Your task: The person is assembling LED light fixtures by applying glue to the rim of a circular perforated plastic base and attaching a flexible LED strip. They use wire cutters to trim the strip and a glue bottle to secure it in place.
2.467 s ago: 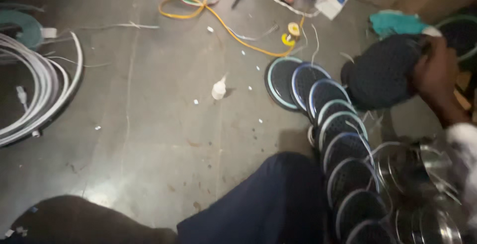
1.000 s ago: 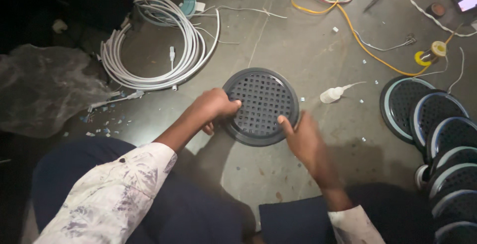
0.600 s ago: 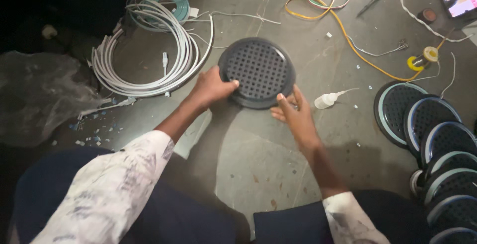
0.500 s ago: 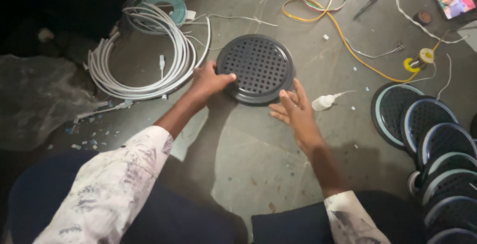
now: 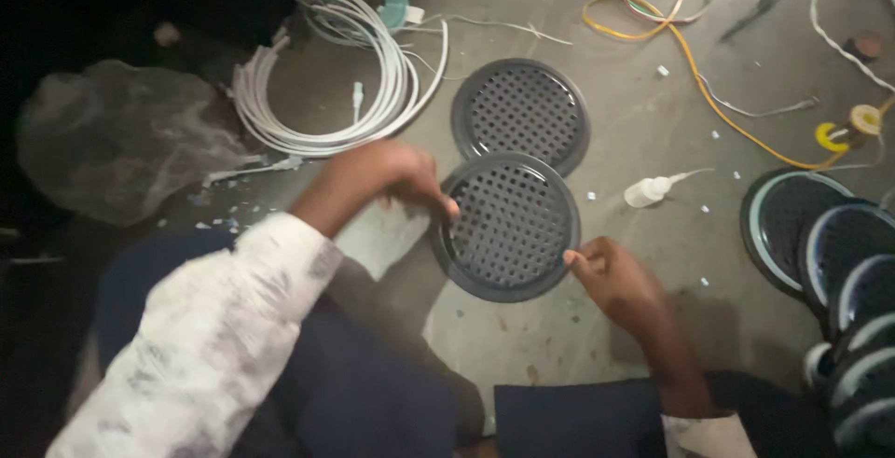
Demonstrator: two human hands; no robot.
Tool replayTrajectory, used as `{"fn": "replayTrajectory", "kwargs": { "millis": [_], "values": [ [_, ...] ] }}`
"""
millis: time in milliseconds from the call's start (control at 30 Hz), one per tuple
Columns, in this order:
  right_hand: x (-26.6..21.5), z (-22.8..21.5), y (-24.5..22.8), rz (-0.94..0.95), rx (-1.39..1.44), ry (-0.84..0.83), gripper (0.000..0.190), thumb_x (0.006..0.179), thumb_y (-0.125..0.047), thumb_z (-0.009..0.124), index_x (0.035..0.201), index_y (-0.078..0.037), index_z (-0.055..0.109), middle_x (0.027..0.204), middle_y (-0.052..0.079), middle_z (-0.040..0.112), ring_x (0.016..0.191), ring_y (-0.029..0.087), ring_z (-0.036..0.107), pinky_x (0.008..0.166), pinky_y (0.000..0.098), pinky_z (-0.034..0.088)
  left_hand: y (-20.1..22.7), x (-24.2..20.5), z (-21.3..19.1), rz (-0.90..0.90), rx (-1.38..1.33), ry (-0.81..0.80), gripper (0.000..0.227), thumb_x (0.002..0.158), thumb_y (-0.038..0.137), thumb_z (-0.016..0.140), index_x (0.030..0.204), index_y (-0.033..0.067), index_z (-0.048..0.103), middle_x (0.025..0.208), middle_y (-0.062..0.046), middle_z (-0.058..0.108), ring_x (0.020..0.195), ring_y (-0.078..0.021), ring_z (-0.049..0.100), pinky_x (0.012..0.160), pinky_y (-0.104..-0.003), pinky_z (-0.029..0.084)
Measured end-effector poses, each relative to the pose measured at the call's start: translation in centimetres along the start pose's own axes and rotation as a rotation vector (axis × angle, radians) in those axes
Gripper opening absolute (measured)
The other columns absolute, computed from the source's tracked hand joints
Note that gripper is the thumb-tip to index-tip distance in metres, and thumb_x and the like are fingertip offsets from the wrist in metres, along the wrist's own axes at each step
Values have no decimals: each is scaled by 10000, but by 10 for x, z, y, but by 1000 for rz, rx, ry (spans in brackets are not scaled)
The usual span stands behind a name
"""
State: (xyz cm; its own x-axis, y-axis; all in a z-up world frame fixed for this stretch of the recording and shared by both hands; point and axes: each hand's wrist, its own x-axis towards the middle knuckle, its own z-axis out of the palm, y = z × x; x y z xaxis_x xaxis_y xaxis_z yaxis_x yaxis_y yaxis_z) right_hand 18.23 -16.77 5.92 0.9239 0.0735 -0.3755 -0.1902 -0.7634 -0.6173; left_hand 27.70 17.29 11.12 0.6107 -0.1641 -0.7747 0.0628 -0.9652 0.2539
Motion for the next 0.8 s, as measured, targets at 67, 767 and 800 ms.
{"fn": "replayTrajectory", "kwargs": {
  "millis": [67,767,800],
  "values": [
    [3,-5,-14,-46,-155,70,392,913,-423,683,990,-39,668,801,187,707,807,360,707,739,457,545,-31,5,-48,12,-34,129,564,788,577,769,974,45,797,941,-100,784,814,-259,728,743,-395,612],
    [2,-10,-42,70,-300,71,459,919,-509,628,1078,-78,621,988,184,732,1003,420,675,848,496,520,-53,12,-47,-2,227,1128,152,754,142,709,864,78,792,879,-226,745,824,-407,731,701,-530,541],
    [-1,-12,-46,93,-286,85,433,916,-503,616,1066,-98,645,1001,165,742,1016,411,675,858,493,517,-48,-3,-51,18,230,1244,131,832,141,681,873,77,788,875,-232,742,808,-418,726,681,-539,538]
  ]
}}
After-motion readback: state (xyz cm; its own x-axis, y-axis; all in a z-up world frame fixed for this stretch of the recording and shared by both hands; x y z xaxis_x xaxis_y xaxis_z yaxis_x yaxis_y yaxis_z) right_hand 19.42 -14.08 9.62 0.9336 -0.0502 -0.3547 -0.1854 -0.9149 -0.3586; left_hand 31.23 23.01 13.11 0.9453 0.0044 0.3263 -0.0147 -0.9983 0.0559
